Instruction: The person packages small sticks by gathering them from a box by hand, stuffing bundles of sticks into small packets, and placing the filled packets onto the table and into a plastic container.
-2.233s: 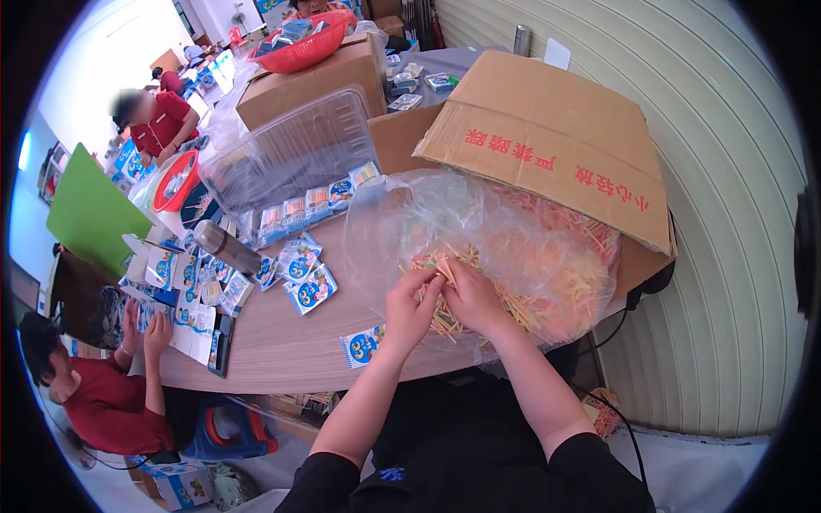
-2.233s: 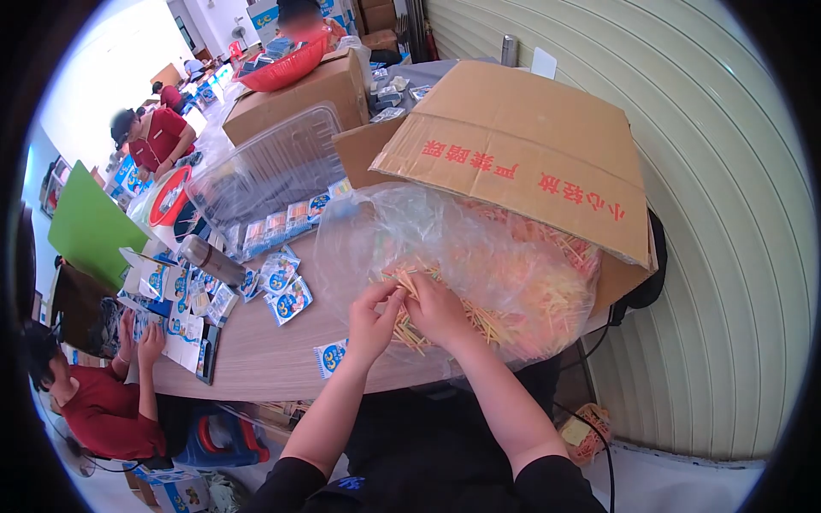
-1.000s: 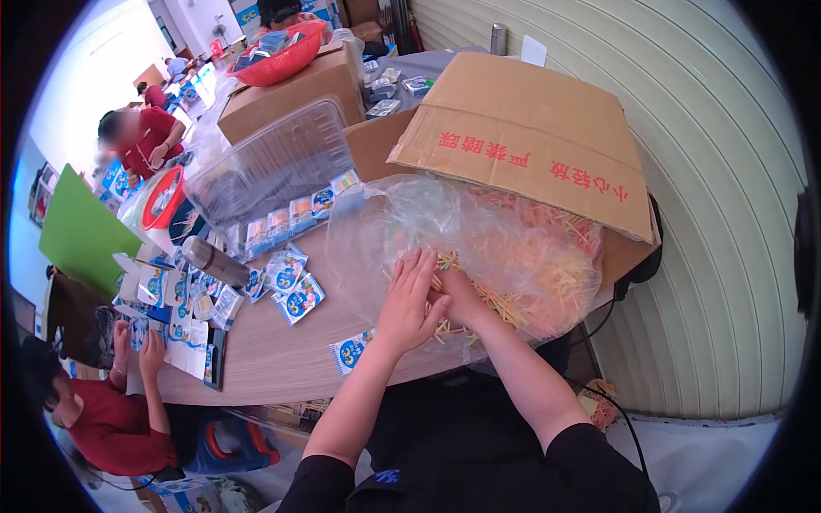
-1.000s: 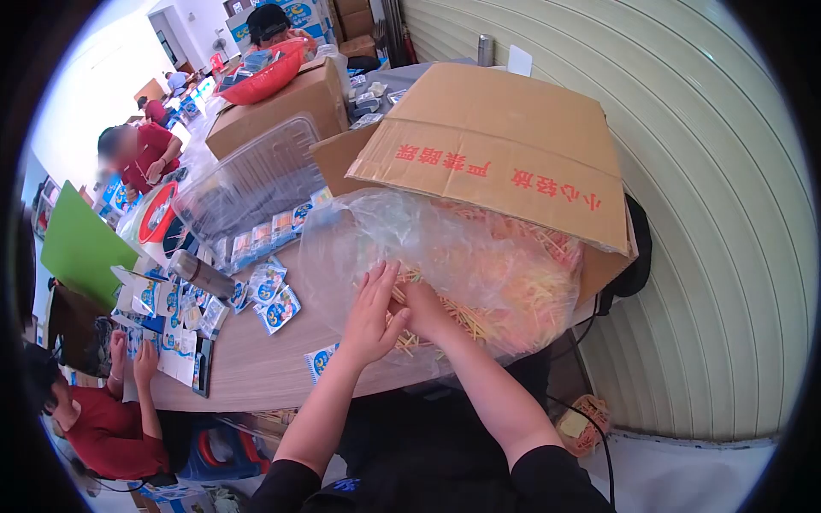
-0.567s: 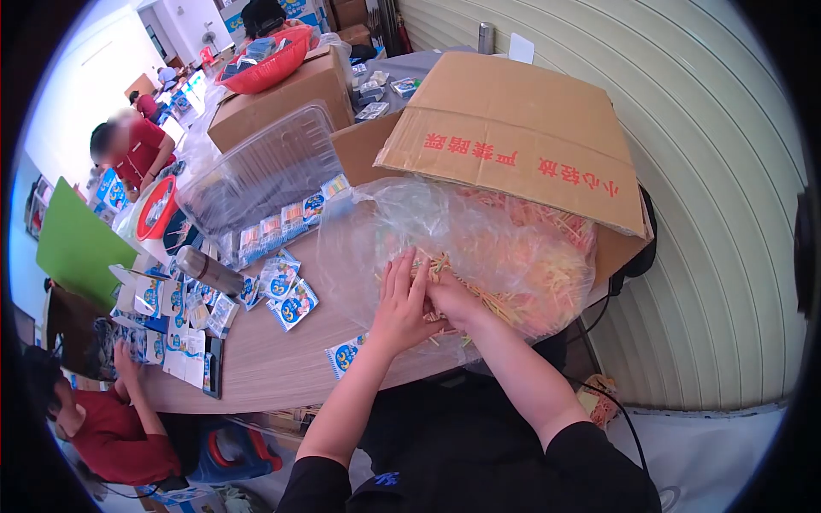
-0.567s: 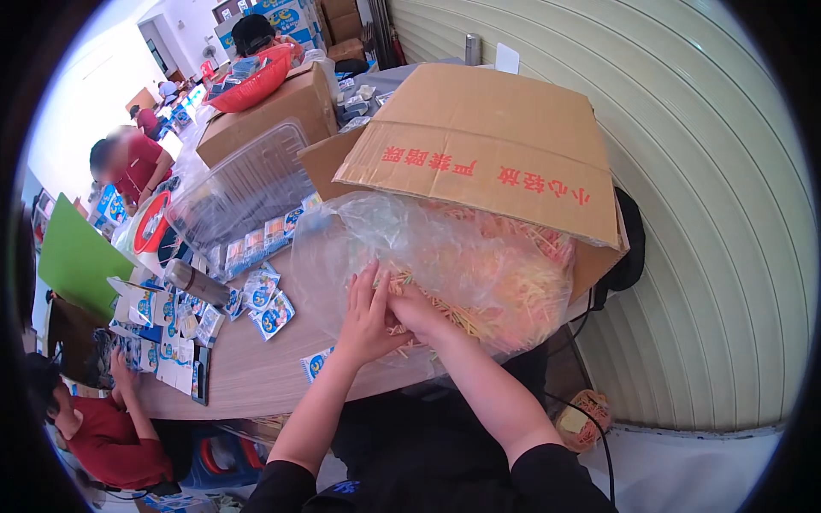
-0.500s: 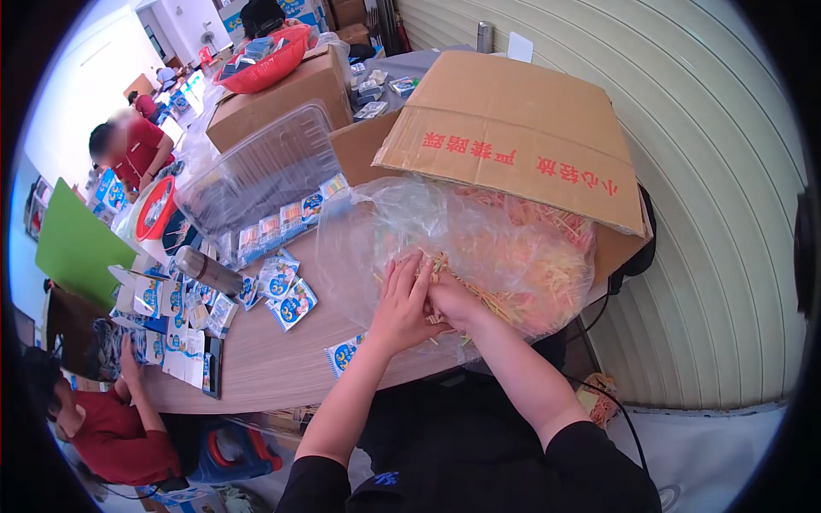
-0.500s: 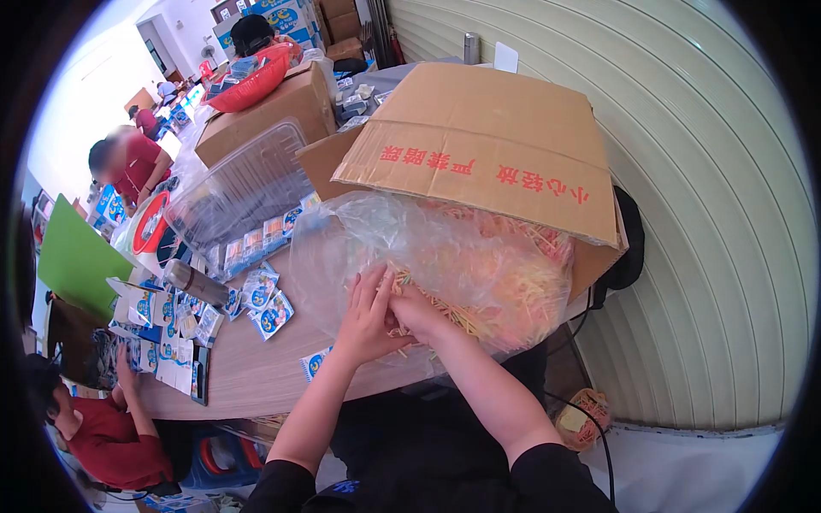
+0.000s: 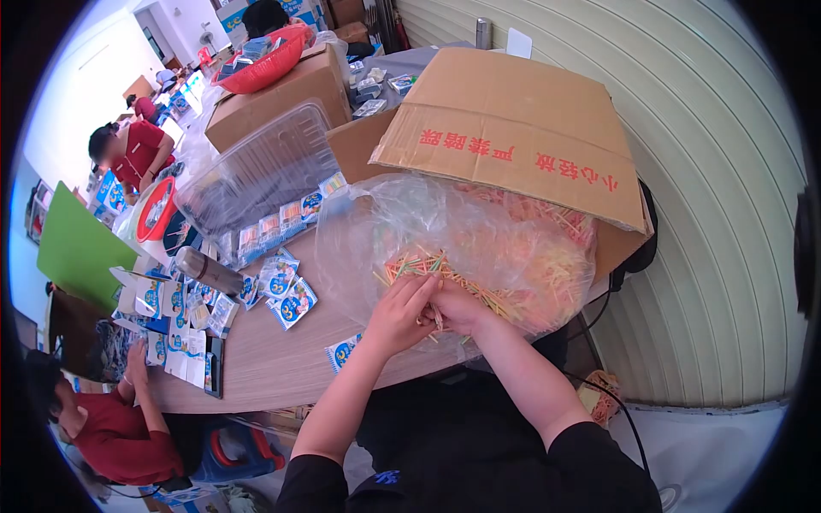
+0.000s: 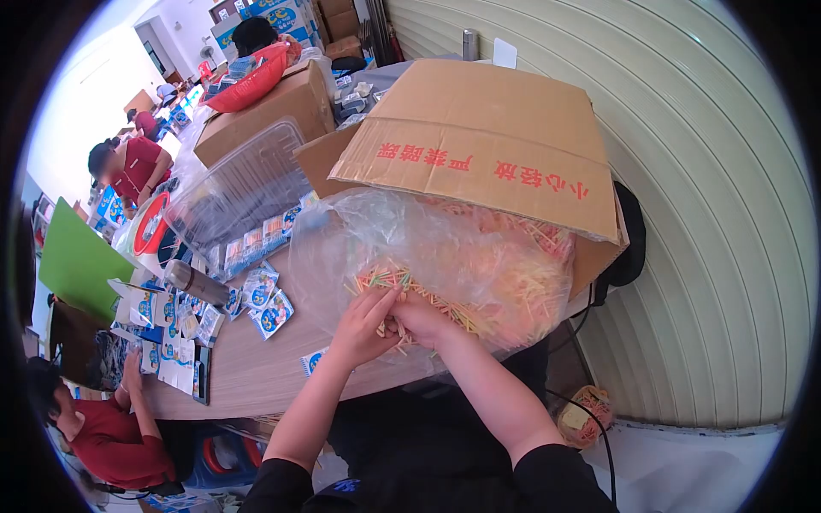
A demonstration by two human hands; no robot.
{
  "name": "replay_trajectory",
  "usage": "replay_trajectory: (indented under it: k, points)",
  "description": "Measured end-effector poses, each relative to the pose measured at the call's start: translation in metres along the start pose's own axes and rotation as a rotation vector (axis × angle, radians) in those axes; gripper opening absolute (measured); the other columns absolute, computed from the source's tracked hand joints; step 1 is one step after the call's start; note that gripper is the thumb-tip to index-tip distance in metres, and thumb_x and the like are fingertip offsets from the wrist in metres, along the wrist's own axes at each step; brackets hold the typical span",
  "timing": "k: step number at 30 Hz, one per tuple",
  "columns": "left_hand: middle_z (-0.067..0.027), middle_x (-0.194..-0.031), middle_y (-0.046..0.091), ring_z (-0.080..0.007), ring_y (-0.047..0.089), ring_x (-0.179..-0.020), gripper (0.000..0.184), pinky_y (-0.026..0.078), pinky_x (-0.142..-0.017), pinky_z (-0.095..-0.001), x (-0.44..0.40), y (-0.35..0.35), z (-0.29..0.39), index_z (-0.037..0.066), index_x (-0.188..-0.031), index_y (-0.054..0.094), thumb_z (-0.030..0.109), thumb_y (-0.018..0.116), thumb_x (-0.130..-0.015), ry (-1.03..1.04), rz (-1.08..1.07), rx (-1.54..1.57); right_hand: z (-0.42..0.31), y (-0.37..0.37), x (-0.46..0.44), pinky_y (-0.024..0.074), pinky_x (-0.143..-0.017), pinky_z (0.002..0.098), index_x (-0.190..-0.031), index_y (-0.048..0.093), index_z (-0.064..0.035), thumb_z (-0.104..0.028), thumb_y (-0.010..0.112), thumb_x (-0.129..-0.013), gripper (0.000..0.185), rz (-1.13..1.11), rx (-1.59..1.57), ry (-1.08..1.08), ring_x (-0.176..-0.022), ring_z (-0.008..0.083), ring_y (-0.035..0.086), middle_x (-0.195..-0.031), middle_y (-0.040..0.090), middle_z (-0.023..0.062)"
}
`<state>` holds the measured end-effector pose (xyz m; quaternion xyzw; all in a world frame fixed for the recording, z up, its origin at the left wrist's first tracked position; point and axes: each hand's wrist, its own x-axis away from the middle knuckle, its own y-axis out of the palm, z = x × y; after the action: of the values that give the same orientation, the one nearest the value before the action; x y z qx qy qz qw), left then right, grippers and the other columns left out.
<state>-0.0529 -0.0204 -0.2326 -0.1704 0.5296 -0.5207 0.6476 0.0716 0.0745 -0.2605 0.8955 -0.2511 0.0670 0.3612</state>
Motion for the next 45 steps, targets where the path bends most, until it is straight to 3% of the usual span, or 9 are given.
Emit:
replay_trajectory:
  k: [12, 19, 25, 28, 33, 36, 39, 40, 45]
  points:
    - [-0.0131, -0.120, 0.064, -0.0327, 0.061, -0.114, 0.085, 0.049, -0.099, -0.0425, -0.005, -0.006, 0.008, 0.004, -0.141, 0.050, 0.013, 0.082, -0.062, -0.130, -0.022, 0.063, 0.015, 0.002, -0.010, 0.0429, -0.049, 0.0244, -0.099, 0.063, -0.0079, -0.017, 0.056, -0.100, 0.012, 0.110, 0.202, -0.142, -0.061, 0.0074, 0.055, -0.075, 0.059, -0.0015]
    - [-0.0129, -0.125, 0.063, -0.0290, 0.059, -0.118, 0.081, 0.047, -0.103, -0.0434, -0.003, -0.008, 0.006, 0.006, -0.140, 0.050, 0.017, 0.081, -0.066, 0.139, -0.021, -0.119, -0.003, 0.019, 0.007, 0.0463, -0.053, 0.0256, -0.099, 0.064, -0.0062, -0.018, 0.054, -0.100, 0.015, 0.137, 0.090, -0.123, -0.066, 0.0089, 0.060, -0.080, 0.063, 0.0005]
    - [-0.0131, -0.129, 0.060, -0.0320, 0.058, -0.119, 0.081, 0.045, -0.106, -0.0459, -0.002, -0.010, 0.004, 0.006, -0.139, 0.052, 0.022, 0.083, -0.066, 0.049, -0.014, -0.179, 0.006, 0.011, 0.002, 0.0492, -0.057, 0.0290, -0.093, 0.067, -0.0038, -0.017, 0.057, -0.098, 0.018, 0.165, 0.130, -0.164, -0.067, 0.0147, 0.064, -0.079, 0.067, 0.0047]
    - [-0.0139, -0.133, 0.057, -0.0345, 0.056, -0.122, 0.082, 0.044, -0.107, -0.0469, 0.003, -0.008, 0.005, 0.006, -0.139, 0.052, 0.021, 0.085, -0.065, -0.082, 0.033, -0.201, 0.005, 0.004, 0.002, 0.0501, -0.058, 0.0335, -0.083, 0.067, -0.0010, -0.015, 0.061, -0.094, 0.019, 0.383, 0.944, -0.475, -0.064, 0.0215, 0.064, -0.073, 0.066, 0.0100]
    - [-0.0157, -0.141, 0.051, -0.0339, 0.051, -0.129, 0.091, 0.042, -0.109, -0.0437, 0.024, 0.000, 0.016, 0.005, -0.145, 0.045, 0.017, 0.087, -0.066, -0.222, 0.145, 0.185, -0.001, 0.023, 0.021, 0.0511, -0.059, 0.0389, -0.075, 0.065, 0.0012, -0.012, 0.066, -0.090, 0.020, 0.349, 0.840, -0.604, -0.065, 0.0272, 0.065, -0.071, 0.065, 0.0139]
    - [-0.0143, -0.142, 0.051, -0.0307, 0.051, -0.130, 0.096, 0.042, -0.108, -0.0420, 0.030, 0.005, 0.034, 0.004, -0.148, 0.041, 0.014, 0.088, -0.066, -0.410, 0.254, 0.574, -0.006, 0.038, 0.036, 0.0537, -0.067, 0.0394, -0.075, 0.065, -0.0007, -0.009, 0.068, -0.088, 0.016, 0.305, 0.849, -1.002, -0.071, 0.0254, 0.068, -0.075, 0.068, 0.0112]
    - [-0.0133, -0.143, 0.050, -0.0259, 0.050, -0.132, 0.096, 0.042, -0.107, -0.0399, 0.040, 0.006, 0.042, -0.002, -0.148, 0.037, 0.023, 0.089, -0.071, -0.603, 0.200, 1.612, -0.022, 0.046, 0.041, 0.0541, -0.075, 0.0390, -0.071, 0.064, -0.0026, -0.006, 0.068, -0.087, 0.017, 0.299, 0.943, -1.203, -0.075, 0.0242, 0.070, -0.074, 0.069, 0.0090]
    - [-0.0133, -0.143, 0.050, -0.0259, 0.050, -0.132, 0.096, 0.042, -0.107, -0.0399, 0.038, 0.002, 0.047, -0.002, -0.148, 0.037, 0.023, 0.089, -0.071, -0.610, 0.203, 1.615, -0.025, 0.047, 0.042, 0.0543, -0.078, 0.0388, -0.070, 0.064, -0.0036, -0.004, 0.069, -0.087, 0.018, 0.299, 0.988, -1.311, -0.077, 0.0236, 0.072, -0.074, 0.069, 0.0079]
    - [-0.0048, -0.125, 0.060, -0.0161, 0.058, -0.117, 0.082, 0.046, -0.100, -0.0320, 0.021, -0.016, 0.056, -0.002, -0.145, 0.042, 0.013, 0.084, -0.077, -0.778, 0.248, 1.796, -0.022, 0.051, 0.047, 0.0513, -0.089, 0.0457, -0.068, 0.063, -0.0064, -0.005, 0.069, -0.086, 0.019, 0.294, 1.051, -1.286, -0.083, 0.0242, 0.072, -0.075, 0.069, 0.0062]
